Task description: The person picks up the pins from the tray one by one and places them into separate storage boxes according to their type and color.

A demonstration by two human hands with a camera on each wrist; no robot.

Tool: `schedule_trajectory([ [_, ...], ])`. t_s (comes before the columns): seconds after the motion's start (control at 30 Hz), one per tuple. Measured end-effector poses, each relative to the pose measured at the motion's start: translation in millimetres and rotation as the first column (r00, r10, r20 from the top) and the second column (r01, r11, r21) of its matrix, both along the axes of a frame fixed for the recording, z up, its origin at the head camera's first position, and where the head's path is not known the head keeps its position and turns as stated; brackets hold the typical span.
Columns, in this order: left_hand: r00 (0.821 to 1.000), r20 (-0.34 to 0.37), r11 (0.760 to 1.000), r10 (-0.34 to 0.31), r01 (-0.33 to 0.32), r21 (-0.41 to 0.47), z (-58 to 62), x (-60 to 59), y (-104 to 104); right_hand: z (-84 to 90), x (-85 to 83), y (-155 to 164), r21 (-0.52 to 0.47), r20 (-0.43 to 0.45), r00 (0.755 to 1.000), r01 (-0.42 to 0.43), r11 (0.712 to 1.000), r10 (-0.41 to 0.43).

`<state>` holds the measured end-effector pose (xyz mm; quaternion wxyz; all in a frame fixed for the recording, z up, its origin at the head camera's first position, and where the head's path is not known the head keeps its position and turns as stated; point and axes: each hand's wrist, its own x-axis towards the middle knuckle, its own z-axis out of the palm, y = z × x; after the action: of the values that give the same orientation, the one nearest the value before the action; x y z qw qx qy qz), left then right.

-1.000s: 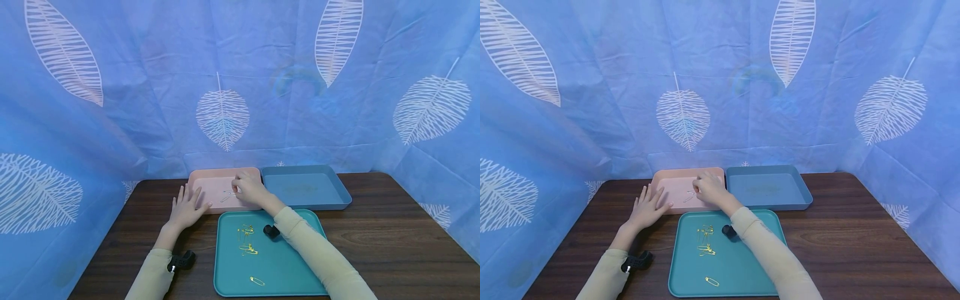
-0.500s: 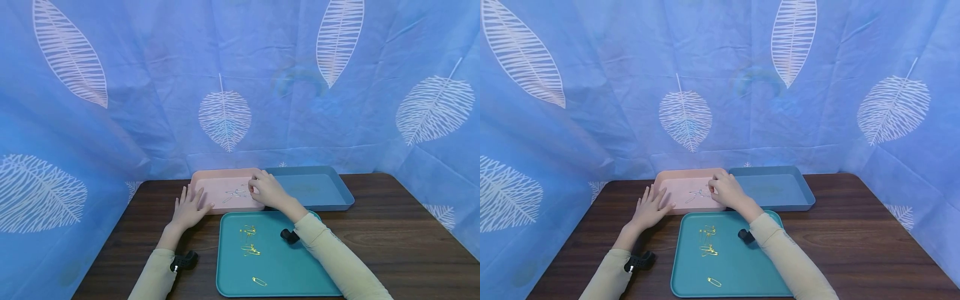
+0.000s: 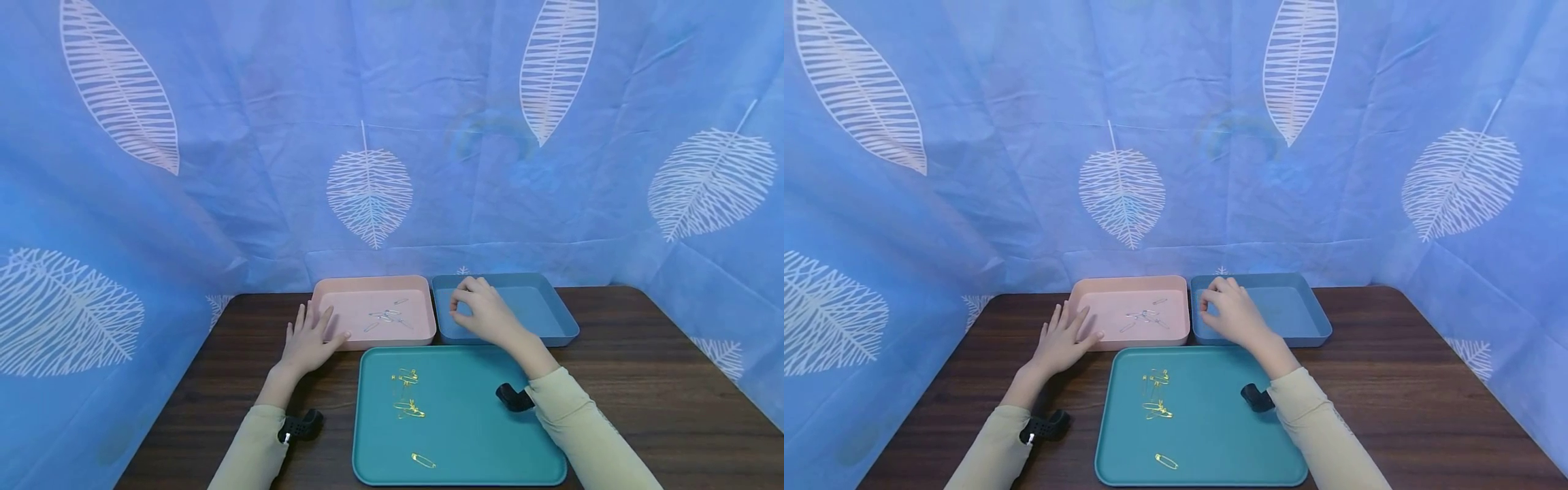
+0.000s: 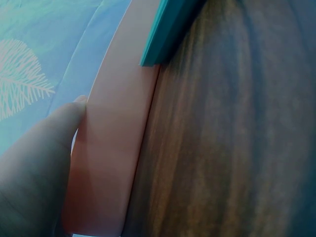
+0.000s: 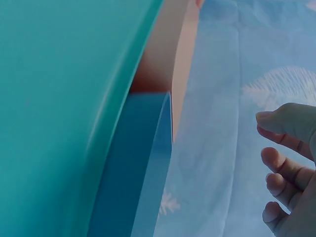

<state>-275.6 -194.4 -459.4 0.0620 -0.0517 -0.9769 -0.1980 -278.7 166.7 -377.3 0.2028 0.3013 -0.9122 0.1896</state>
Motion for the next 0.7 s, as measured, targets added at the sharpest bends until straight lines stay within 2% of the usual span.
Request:
schedule_trajectory([
  [0.3, 1.0, -0.006, 1.0, 0.001, -0.001, -0.006, -0.5, -1.0, 2, -1.7, 12.9, 44, -0.07, -0.052, 0.998, 0.043, 0.997, -0.047],
  [0.53, 1.0, -0.022, 1.0, -0.011, 0.011, 0.014, -1.9, -1.0, 3, -5.9, 23.5, 76, -0.056, -0.088, 0.987, 0.127, 0.99, -0.131],
  [0.7, 1.0, -0.027, 1.0, 0.003, -0.003, 0.004, -1.8, 1.0, 2, -10.3, 23.0, 93, -0.051, -0.105, 0.978, 0.177, 0.983, -0.181],
])
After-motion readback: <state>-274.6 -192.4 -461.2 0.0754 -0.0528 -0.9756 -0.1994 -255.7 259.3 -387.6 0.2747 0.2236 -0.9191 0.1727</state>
